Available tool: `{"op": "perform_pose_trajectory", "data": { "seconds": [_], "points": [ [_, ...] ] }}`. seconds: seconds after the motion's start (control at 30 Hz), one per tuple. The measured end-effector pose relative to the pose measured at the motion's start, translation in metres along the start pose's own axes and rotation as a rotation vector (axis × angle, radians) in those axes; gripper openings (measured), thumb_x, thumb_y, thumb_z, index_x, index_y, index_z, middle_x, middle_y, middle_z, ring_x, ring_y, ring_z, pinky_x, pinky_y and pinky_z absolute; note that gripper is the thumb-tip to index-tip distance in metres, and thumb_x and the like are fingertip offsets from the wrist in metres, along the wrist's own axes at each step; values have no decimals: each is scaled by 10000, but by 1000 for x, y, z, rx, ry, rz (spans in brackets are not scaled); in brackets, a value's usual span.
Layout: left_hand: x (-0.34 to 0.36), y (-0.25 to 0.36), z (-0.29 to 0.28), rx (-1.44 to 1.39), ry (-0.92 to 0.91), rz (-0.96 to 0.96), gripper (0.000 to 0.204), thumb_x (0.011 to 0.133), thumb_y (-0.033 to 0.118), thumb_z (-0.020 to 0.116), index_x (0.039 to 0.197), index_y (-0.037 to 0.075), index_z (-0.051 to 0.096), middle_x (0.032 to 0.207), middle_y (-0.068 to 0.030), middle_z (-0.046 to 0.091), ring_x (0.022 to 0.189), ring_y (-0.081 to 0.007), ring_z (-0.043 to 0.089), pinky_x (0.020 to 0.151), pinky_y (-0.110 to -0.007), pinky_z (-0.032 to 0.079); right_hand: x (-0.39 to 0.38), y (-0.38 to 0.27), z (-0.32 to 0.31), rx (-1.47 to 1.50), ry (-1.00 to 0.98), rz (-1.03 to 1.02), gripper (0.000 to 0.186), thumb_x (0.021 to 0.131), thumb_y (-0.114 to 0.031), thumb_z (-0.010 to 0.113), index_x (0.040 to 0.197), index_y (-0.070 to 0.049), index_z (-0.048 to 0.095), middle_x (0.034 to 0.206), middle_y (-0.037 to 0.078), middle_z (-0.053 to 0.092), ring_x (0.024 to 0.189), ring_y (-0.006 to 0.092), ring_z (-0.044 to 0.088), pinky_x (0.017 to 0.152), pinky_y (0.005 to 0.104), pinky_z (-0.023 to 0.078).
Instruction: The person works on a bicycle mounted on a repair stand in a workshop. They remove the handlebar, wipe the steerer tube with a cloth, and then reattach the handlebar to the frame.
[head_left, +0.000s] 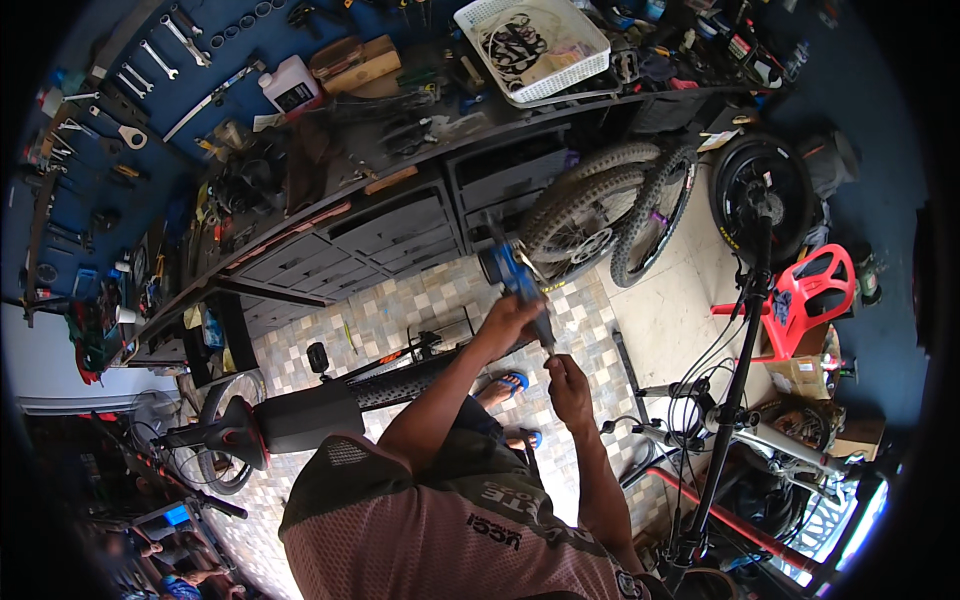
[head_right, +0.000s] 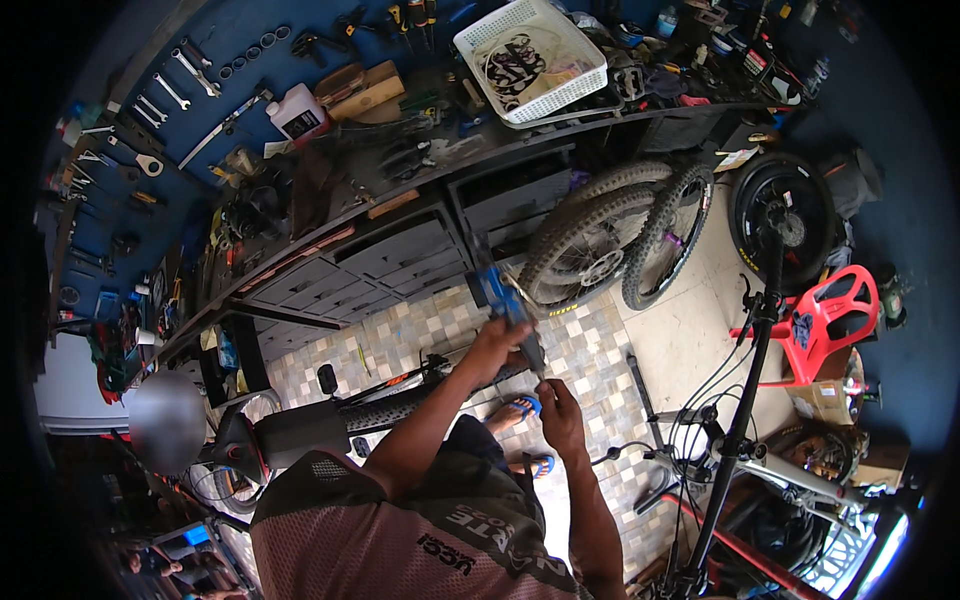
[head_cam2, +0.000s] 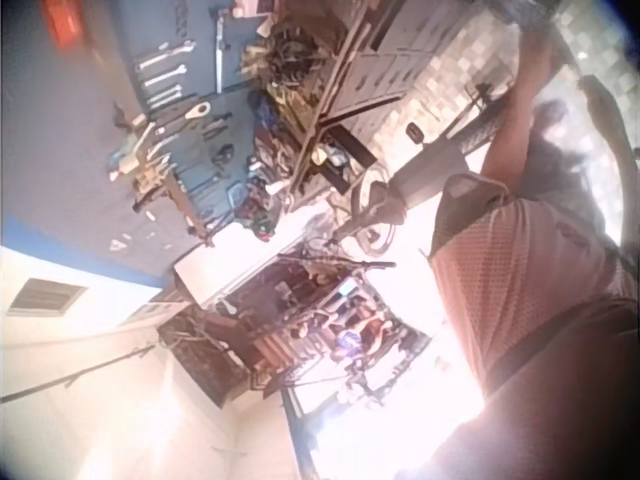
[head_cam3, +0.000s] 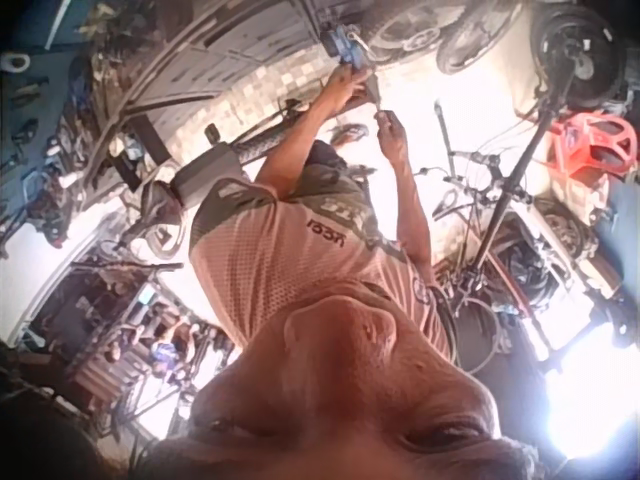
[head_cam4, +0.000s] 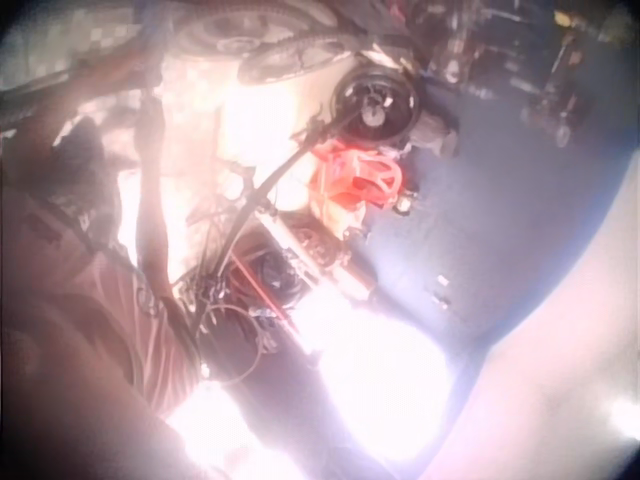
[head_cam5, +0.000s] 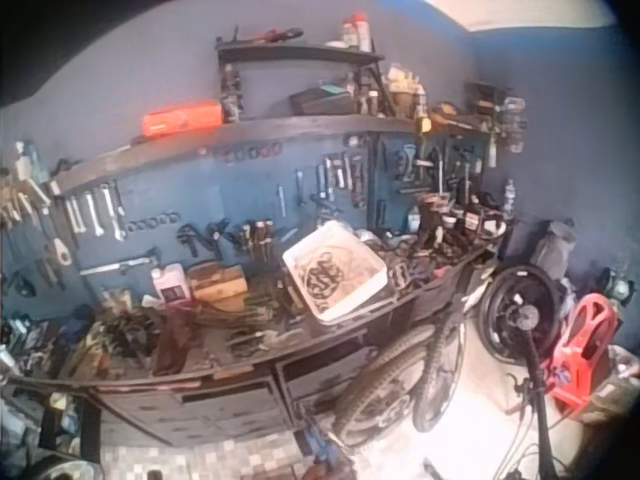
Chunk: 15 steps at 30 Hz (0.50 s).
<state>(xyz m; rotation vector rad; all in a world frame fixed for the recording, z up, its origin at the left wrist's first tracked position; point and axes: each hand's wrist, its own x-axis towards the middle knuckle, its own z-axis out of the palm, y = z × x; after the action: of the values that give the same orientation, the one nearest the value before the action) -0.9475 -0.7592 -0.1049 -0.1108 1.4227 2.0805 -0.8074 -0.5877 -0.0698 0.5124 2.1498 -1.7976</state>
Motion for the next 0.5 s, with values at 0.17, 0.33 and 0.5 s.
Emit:
{"op": "perform_pose_trajectory", "data": {
  "seconds": [0.17, 0.33, 0.5],
  "points": [
    [36, 39, -35, 251, 259, 105, 380, 1015, 353, 699, 1200, 25, 654, 1012, -84, 721, 916, -199, 749, 679, -369, 659, -2, 23, 7, -59, 103, -34, 450, 1107, -466, 521, 1144, -46, 679, 631, -4, 498, 577, 91, 460, 550, 312, 387],
    [72, 116, -56, 246, 452, 246, 321, 1025, 318, 643, 1129, 15, 653, 924, -105, 685, 839, -255, 768, 611, -380, 610, -25, 56, -8, -134, 109, 65, 426, 1106, -439, 521, 1211, -61, 687, 611, 24, 513, 558, 103, 475, 543, 330, 394],
    [158, 166, -97, 699, 783, 451, 522, 981, 434, 642, 1211, -33, 625, 1134, -316, 701, 1151, -523, 642, 948, -557, 501, -56, 126, -35, -339, 247, 193, 413, 1091, -435, 527, 1218, -72, 678, 886, 236, 730, 848, 417, 727, 735, 494, 532]
  ]
}}
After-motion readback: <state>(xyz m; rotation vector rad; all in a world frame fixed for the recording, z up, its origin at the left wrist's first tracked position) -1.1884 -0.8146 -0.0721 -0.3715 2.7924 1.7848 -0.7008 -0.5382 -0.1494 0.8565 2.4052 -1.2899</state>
